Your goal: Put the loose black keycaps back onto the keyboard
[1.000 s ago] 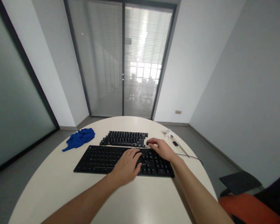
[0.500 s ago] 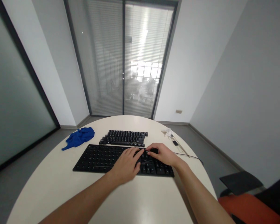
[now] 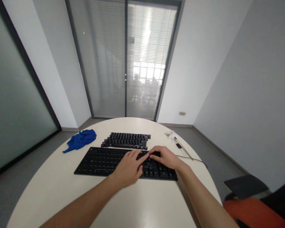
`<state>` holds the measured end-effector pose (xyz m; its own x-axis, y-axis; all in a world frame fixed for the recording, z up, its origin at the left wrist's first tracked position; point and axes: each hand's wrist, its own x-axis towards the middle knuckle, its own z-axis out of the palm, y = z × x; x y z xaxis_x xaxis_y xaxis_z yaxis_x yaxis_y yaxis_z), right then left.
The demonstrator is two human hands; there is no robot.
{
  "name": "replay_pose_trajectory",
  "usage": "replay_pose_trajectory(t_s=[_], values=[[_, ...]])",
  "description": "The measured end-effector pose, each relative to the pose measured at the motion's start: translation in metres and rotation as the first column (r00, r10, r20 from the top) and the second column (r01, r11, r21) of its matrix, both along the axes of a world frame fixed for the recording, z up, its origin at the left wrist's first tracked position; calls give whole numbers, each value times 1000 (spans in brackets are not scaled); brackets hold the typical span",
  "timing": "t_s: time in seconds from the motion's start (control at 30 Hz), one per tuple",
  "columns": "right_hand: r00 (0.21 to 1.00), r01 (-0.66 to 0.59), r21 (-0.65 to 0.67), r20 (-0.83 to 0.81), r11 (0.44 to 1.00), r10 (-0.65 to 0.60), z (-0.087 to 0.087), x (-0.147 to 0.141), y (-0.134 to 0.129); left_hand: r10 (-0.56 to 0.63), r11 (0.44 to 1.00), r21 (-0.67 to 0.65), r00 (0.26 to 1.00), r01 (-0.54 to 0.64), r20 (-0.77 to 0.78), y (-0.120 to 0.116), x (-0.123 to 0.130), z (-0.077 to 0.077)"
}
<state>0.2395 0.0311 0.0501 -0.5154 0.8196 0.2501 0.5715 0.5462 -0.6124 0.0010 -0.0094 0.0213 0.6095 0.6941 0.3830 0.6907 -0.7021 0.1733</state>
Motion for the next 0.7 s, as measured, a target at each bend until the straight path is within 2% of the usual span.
replay_pose_trajectory(t_s=[0.7], values=[[1000,25,-19,-1,1000,-25,-1,1,1,1,1000,-18,1000,-2,-9,-1,0,5]])
